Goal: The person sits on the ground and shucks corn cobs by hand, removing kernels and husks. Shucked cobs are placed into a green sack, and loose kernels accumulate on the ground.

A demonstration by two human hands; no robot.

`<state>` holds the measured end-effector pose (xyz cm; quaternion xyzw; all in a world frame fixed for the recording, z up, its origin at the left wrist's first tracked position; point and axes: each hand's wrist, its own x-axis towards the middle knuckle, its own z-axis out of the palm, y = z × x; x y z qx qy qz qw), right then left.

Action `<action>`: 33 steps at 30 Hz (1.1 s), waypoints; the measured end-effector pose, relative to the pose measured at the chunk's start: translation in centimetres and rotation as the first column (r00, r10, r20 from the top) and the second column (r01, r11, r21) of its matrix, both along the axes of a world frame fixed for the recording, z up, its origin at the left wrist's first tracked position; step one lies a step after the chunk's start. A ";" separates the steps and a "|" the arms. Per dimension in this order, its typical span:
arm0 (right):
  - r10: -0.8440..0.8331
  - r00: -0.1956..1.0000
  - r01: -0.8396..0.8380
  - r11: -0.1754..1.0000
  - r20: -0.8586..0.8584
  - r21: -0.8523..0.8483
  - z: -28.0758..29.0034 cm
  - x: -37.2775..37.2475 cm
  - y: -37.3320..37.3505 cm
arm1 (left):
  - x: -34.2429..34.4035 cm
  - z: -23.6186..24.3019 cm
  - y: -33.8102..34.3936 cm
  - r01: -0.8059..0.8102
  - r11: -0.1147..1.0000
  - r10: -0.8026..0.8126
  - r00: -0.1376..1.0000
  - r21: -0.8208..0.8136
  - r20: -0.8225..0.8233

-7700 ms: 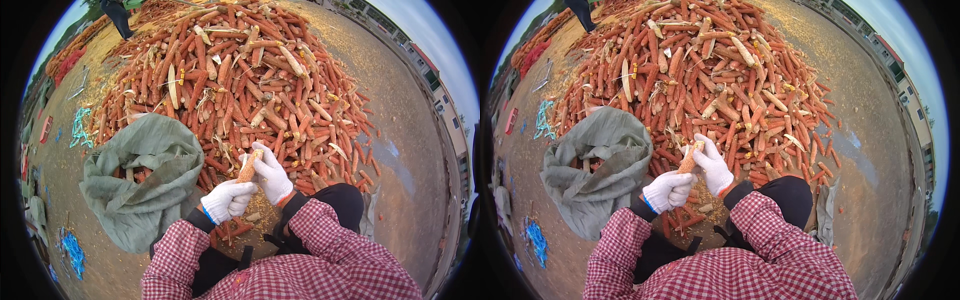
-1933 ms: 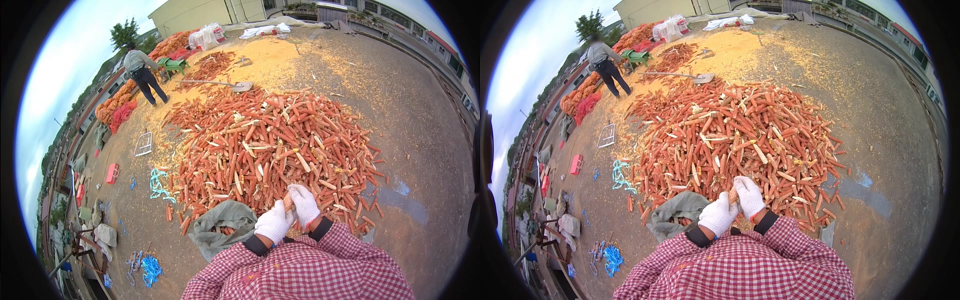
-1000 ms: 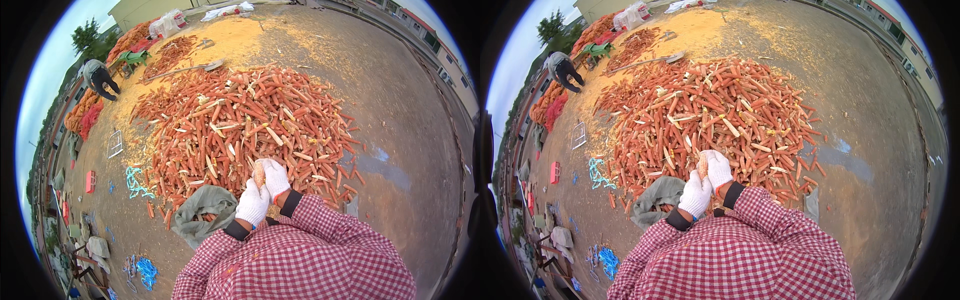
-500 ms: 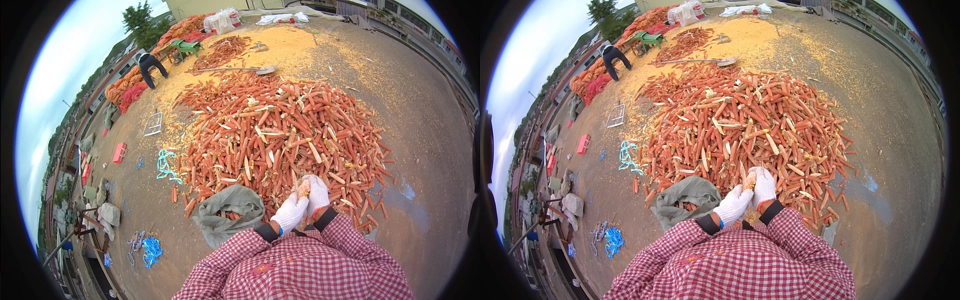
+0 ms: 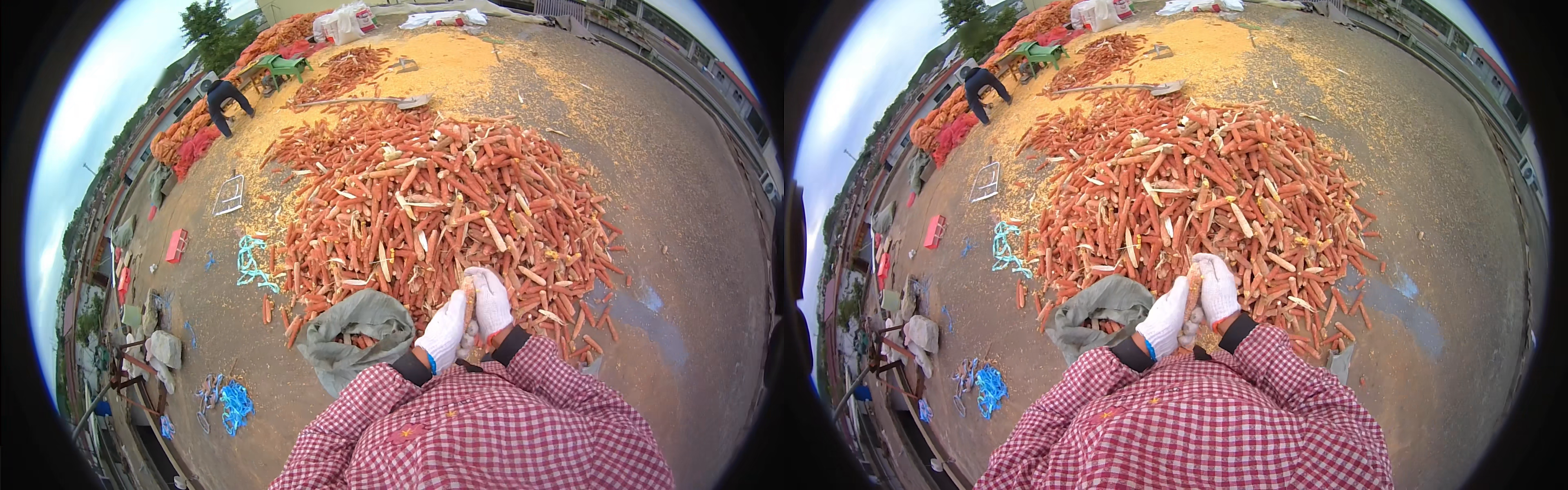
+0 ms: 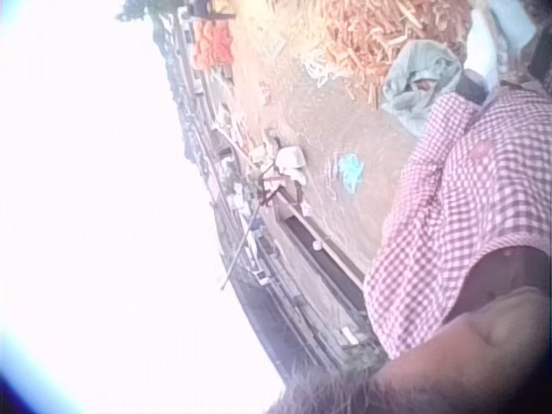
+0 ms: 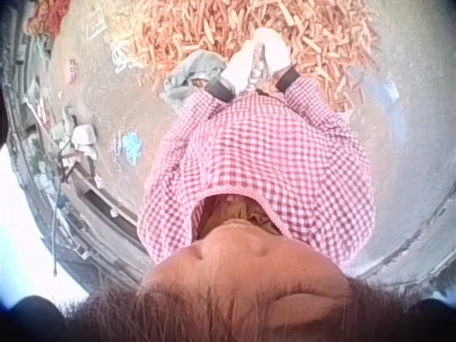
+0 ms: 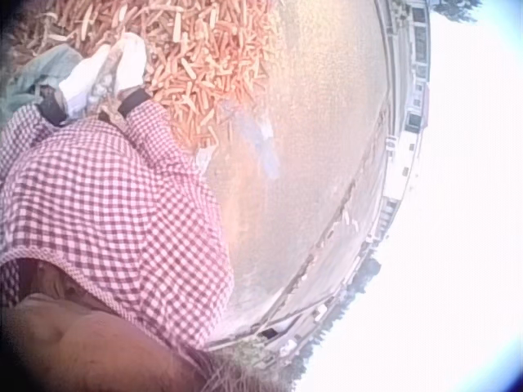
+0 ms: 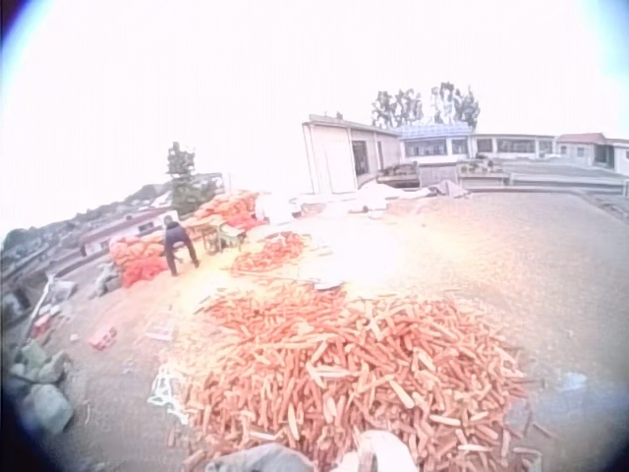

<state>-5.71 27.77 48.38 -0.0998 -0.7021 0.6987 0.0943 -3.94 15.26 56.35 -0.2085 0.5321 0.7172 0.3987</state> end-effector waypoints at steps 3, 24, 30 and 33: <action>0.191 0.974 -0.130 0.912 0.122 -0.389 3.7 1.2 -0.1 | -1.1 -1.6 -1.7 0.011 0.996 -0.015 0.999 0.088 0.040; -0.025 0.999 0.022 0.992 0.021 0.123 -1.8 0.1 3.3 | -1.5 -1.0 -0.5 0.084 0.938 -0.139 0.980 0.336 0.142; 0.016 0.992 0.008 0.983 0.129 -0.185 1.6 0.4 4.6 | -2.9 -2.7 -2.6 -0.096 0.694 -0.194 0.930 0.714 0.314; 0.122 0.992 -0.112 0.974 0.038 -0.199 1.9 0.4 5.3 | -2.9 -2.2 -2.3 -0.125 0.652 -0.215 0.915 0.748 0.340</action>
